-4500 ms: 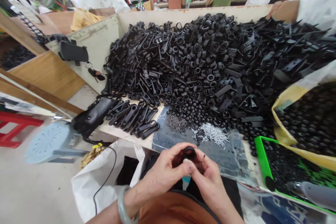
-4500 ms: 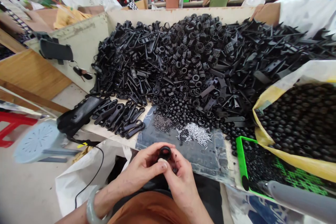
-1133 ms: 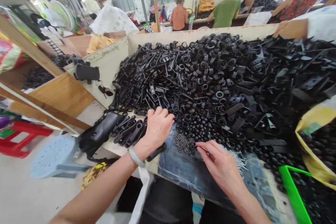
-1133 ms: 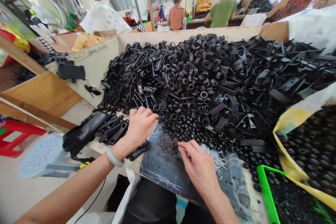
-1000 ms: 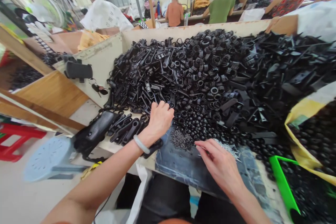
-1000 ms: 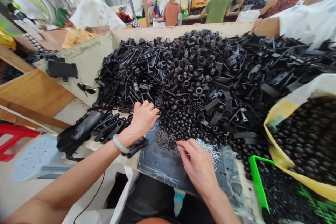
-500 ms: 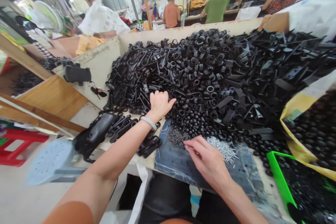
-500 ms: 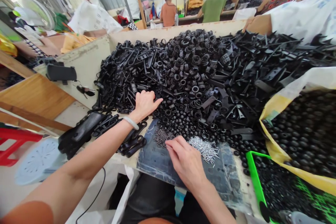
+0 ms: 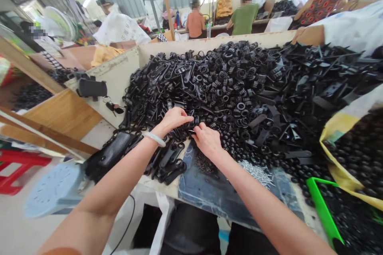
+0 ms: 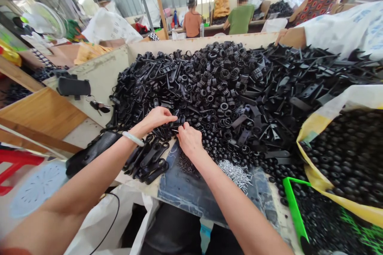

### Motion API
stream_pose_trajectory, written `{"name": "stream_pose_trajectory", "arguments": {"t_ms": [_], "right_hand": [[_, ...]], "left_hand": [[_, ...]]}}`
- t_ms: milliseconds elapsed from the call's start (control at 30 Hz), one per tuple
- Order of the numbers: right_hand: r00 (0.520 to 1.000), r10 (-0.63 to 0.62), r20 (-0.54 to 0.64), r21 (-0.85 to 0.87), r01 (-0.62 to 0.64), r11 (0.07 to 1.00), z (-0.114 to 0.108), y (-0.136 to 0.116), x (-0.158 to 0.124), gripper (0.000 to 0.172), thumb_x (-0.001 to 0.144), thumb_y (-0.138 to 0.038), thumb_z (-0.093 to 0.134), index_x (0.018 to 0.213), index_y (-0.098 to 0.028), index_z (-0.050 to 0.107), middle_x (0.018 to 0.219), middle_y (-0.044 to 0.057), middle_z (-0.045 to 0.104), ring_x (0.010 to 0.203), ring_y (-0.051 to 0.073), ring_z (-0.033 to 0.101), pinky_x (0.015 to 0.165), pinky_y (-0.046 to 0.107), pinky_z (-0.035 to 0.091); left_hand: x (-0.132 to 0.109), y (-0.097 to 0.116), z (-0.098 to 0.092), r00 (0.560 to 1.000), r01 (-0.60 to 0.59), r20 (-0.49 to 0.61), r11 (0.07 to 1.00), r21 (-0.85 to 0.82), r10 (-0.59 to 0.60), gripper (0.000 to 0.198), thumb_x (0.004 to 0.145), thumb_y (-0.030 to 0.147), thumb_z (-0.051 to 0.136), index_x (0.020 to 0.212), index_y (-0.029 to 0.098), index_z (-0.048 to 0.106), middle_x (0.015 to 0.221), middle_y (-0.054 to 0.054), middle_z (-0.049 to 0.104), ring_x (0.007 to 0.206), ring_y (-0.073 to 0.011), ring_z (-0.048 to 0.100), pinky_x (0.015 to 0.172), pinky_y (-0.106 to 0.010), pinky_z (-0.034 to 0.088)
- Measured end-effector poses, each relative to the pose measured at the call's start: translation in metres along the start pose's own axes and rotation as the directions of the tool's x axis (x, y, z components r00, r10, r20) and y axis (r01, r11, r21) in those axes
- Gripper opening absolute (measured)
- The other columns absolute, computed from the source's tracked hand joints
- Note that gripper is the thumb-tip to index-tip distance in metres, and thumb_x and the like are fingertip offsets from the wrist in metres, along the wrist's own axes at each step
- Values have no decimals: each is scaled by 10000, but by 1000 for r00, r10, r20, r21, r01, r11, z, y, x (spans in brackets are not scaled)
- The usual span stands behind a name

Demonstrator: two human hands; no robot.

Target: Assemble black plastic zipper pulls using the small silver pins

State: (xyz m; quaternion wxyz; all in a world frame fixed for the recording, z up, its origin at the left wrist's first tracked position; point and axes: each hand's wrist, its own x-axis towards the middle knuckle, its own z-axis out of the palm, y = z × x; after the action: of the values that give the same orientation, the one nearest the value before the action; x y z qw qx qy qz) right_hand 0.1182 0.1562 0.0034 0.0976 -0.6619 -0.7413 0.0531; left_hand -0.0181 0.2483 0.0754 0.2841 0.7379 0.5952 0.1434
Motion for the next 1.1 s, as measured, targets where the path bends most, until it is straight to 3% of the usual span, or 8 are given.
{"name": "stream_pose_trajectory", "arguments": {"t_ms": [167,300,433,533,633,800,967,1100], "right_hand": [[999,-34,23,-24,34,999,-2,1,2,185,1035,-320,545,1124,-212,665,1158,99,680,1017,215,700,732,271,479],[995,-89,37,-7,89,996,-1,-2,-4,185,1037,-302,531,1122,-213,670,1161,98,684,1029,214,694,752,275,479],[994,-102,36,51,100,994,3,-5,-6,199,1029,-249,505,1096,-203,687,1142,111,689,1013,215,691,757,280,479],[997,-78,-6,144,78,987,-1,-4,-8,174,996,-228,535,1002,-200,707,1116,107,698,990,212,693,753,274,468],[995,2,-102,280,27,959,-7,4,-21,168,980,-256,549,979,-205,708,1109,93,712,945,204,694,740,272,458],[952,224,-207,569,-70,819,-11,26,-84,319,1009,-430,481,978,-188,686,763,25,709,614,166,621,592,272,459],[909,348,-228,762,-56,645,-7,34,-160,421,1043,-491,416,1014,-161,677,715,34,723,499,141,592,457,246,460],[873,424,-241,867,-3,499,-3,38,-194,293,983,-443,592,1024,-197,744,885,74,800,752,204,756,674,297,611]], "left_hand": [[-29,-9,-19,997,20,71,915,-404,9,209,820,367,683,748,175,642,660,-17,661,558,-134,615,506,-229,436],[-64,-15,-17,996,46,87,764,-644,13,129,837,312,601,874,189,589,834,-54,736,675,-149,719,603,-247,570],[-102,-20,2,980,191,198,361,-913,-20,208,754,157,670,952,182,611,862,-63,782,718,-169,755,652,-259,612],[-128,-20,18,962,273,268,171,-947,-55,253,761,93,680,984,186,605,851,-75,802,788,-198,787,732,-288,630],[-149,-20,29,952,299,294,60,-952,-81,282,764,72,689,1003,190,597,899,-91,815,883,-218,800,809,-303,629],[-173,-16,51,942,301,309,-77,-950,-133,145,890,270,708,938,159,628,943,-150,812,897,-222,791,840,-315,630],[-196,9,99,945,267,284,-117,-956,-162,245,816,291,829,967,169,678,967,-101,809,923,-205,770,872,-316,619],[-216,33,132,930,339,352,-122,-933,-106,338,773,328,874,1031,161,733,1073,-123,803,1032,-227,749,951,-333,586]]}}
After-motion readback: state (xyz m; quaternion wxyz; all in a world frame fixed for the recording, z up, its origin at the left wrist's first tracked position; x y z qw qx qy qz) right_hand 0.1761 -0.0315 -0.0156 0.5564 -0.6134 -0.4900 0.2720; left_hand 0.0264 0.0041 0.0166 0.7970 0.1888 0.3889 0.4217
